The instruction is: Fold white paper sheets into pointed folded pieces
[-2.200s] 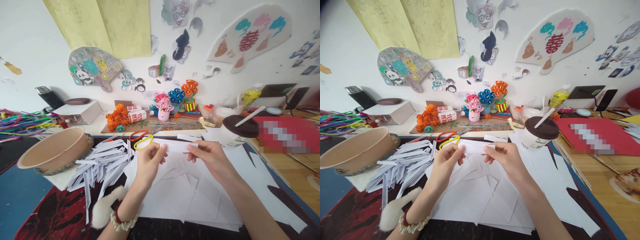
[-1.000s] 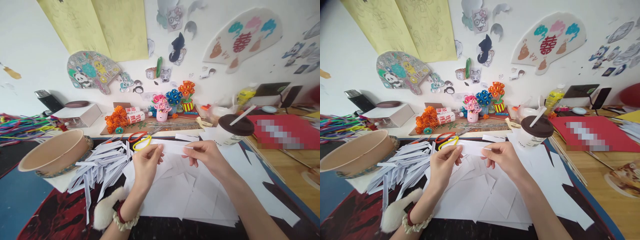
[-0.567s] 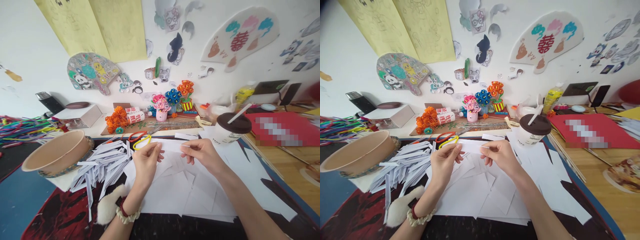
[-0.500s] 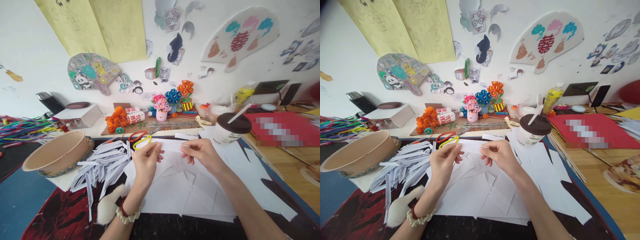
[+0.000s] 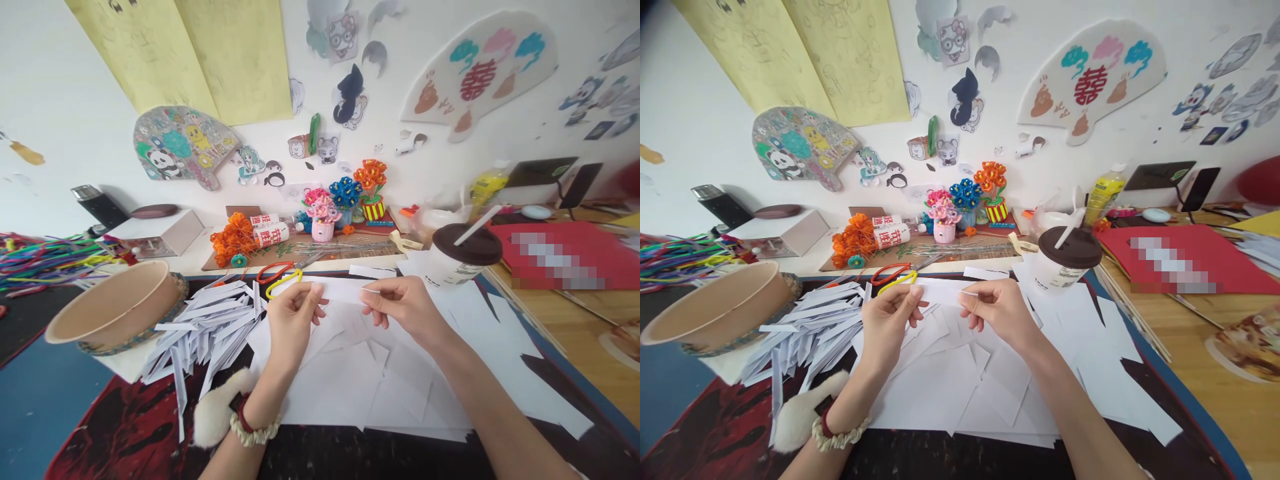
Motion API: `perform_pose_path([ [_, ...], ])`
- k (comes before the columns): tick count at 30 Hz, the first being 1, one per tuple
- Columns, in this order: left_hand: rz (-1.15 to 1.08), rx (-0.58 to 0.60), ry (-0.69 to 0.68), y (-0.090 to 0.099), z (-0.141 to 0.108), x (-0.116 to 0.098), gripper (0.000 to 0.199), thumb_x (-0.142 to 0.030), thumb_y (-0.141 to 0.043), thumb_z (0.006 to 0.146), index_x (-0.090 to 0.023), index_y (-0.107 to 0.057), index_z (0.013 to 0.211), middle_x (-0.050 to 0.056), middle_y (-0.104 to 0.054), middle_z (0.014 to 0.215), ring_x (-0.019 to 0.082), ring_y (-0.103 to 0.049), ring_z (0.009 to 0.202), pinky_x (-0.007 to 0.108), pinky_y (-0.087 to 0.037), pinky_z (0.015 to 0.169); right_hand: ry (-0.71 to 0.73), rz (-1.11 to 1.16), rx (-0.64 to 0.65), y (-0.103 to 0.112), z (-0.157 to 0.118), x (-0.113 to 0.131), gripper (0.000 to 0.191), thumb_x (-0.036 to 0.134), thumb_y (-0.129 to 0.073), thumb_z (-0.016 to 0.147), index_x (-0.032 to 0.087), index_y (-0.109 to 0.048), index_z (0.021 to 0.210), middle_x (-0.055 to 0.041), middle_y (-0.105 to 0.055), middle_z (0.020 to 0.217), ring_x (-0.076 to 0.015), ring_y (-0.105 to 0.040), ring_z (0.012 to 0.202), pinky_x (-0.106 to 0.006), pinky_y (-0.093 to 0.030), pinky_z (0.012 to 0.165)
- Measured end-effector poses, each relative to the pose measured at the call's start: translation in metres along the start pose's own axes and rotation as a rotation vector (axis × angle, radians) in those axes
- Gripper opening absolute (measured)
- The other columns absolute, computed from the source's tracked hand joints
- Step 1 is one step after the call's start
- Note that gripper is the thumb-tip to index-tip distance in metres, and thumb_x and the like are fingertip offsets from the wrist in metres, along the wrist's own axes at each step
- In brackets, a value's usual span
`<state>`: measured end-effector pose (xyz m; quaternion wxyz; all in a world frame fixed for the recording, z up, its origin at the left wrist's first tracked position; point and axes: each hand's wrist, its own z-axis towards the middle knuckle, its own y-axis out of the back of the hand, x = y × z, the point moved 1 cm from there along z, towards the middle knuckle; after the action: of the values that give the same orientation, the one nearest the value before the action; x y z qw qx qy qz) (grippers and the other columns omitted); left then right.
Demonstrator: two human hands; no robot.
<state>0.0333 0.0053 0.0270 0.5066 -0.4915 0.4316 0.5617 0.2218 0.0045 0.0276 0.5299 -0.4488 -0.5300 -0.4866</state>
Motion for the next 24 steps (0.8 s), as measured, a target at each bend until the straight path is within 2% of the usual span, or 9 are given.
perform_pose_path([
  [4,-0.035,0.077,0.075,-0.0006,0.0021,-0.0016,0.029,-0.041,-0.066,0.080,-0.014,-0.064,0.071,0.001,-0.063,0.057,0.008,-0.050,0.045,0.020,-0.040,0.045,0.009,0.004,-0.022,-0.0002,-0.0007,0.0000,0.030,0.047,-0.076,0.071,0.017,-0.074,0.070,-0.0025,-0.061,0.046,-0.0176,-0.062,0.050,-0.024,-0.045,0.038],
  [7,-0.054,0.093,0.099,-0.0010,0.0027,-0.0010,0.032,-0.044,-0.063,0.082,-0.014,-0.063,0.072,0.001,-0.061,0.056,0.009,-0.051,0.048,0.020,-0.040,0.049,0.018,0.004,-0.033,-0.0002,-0.0009,-0.0006,0.030,0.047,-0.076,0.071,0.017,-0.075,0.071,-0.0024,-0.060,0.045,-0.0193,-0.064,0.052,-0.025,-0.046,0.039],
  [15,-0.091,0.156,0.137,-0.0021,0.0011,-0.0019,0.030,-0.042,-0.069,0.078,-0.013,-0.065,0.072,0.002,-0.064,0.059,0.011,-0.056,0.054,0.021,-0.043,0.052,0.033,-0.006,-0.014,0.0012,-0.0006,-0.0025,0.028,0.045,-0.073,0.075,0.017,-0.077,0.074,-0.0034,-0.064,0.050,-0.0147,-0.059,0.045,-0.025,-0.046,0.040],
  [24,-0.019,0.076,0.110,0.0039,0.0007,-0.0036,0.026,-0.035,-0.073,0.076,-0.012,-0.065,0.065,0.004,-0.068,0.059,0.008,-0.051,0.043,0.020,-0.040,0.043,-0.001,0.006,0.075,-0.0070,-0.0029,0.0048,0.029,0.043,-0.071,0.076,0.015,-0.072,0.068,-0.0039,-0.066,0.058,-0.0121,-0.057,0.043,-0.023,-0.044,0.039],
])
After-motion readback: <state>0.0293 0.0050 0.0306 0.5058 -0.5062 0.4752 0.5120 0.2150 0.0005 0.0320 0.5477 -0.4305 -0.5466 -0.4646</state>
